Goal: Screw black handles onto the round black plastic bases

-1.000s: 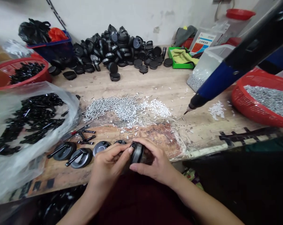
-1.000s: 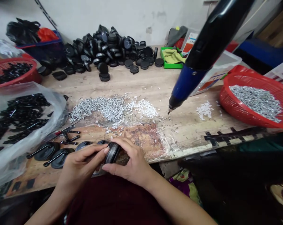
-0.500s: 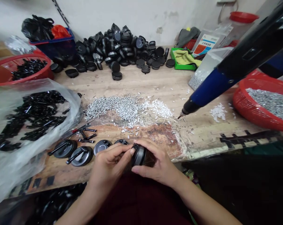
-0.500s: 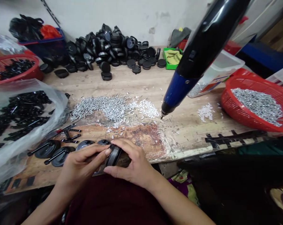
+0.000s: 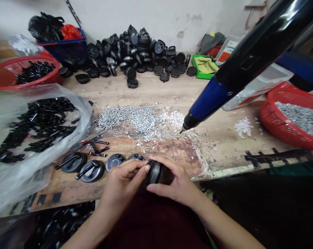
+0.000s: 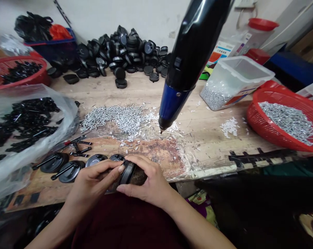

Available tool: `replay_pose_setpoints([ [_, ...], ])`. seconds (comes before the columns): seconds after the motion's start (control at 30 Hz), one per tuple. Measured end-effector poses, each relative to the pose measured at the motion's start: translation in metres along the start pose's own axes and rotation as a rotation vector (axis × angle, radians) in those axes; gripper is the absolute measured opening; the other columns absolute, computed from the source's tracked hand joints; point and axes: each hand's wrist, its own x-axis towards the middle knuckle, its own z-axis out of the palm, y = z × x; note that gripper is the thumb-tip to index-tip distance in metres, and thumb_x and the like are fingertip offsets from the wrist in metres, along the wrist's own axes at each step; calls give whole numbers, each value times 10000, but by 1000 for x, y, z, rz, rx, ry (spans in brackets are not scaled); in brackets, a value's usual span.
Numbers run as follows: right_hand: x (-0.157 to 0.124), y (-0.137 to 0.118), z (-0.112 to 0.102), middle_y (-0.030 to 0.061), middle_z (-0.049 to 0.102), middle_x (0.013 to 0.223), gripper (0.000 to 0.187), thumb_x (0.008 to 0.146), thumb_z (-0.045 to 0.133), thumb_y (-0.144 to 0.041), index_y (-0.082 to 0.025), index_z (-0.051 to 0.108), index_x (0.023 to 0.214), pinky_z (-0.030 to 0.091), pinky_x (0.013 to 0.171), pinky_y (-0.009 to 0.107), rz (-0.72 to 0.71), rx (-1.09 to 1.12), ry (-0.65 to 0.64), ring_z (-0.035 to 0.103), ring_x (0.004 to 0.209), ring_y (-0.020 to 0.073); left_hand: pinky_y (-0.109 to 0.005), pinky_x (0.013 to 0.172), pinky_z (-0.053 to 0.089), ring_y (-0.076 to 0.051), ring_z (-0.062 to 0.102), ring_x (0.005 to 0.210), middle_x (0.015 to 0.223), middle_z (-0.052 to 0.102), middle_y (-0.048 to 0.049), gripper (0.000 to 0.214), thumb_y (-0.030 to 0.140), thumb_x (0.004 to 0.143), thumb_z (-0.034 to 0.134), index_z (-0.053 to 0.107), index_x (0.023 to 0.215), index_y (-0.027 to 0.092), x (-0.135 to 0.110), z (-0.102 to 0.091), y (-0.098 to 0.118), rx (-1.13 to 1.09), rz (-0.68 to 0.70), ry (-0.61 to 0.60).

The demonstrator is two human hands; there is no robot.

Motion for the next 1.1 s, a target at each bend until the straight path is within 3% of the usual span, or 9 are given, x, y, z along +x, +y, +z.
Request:
replay_pose_setpoints([
  [0.13,0,-4,-1,80,547,1287,639,691,767,-417,-238,531,1257,394,1050,365,51,-17,-14,510,1215,218,-175,512,483,-108,628,595,729,697,5,110,225,826,622,715,881,201,-1,-1,-1,46,25,32],
  [0.23,2,-7,2,95,481,1307,588,734,712,-475,-238,554,1249,373,1062,386,90,-41,53,457,1253,244,-186,540,497,-115,632,633,780,690,-12,128,215,829,622,701,928,195,-1,0,-1,138,117,113],
  [0.37,9,-7,11,66,561,1220,404,873,568,-389,-267,536,1257,423,1008,356,187,-48,86,531,1163,200,-215,700,517,-130,643,741,821,681,-36,141,160,838,604,672,963,162,-1,2,2,315,295,209],
  [0.47,15,-2,16,24,591,1253,355,904,519,-321,-306,530,1259,417,1025,352,217,13,81,541,1173,180,-223,761,504,-134,645,795,839,677,-42,151,137,849,582,653,981,153,-1,5,5,358,343,208],
  [0.63,22,11,12,17,600,1272,345,869,548,-276,-307,569,1212,419,1033,373,293,186,129,554,1179,184,-244,761,498,-154,644,865,917,686,-42,193,245,883,550,647,1041,190,5,-8,2,320,250,47],
  [0.77,27,17,3,40,667,1156,385,802,622,-264,-270,560,1181,493,936,345,355,413,207,614,1086,181,-294,757,479,-187,647,814,856,708,-31,228,375,881,525,676,885,205,26,-43,-9,431,85,53],
  [0.9,28,20,1,44,689,1080,445,748,670,-228,-255,554,1177,525,858,313,385,500,180,643,1000,171,-320,712,463,-223,655,788,861,725,-35,283,429,869,488,674,856,216,56,-70,-13,641,-72,4],
  [1.1,35,26,12,43,661,1105,401,735,666,-260,-245,593,1129,550,749,288,435,541,197,640,904,156,-314,696,455,-217,643,749,839,720,-55,232,307,854,457,662,838,200,95,-58,-11,824,12,-82],
])
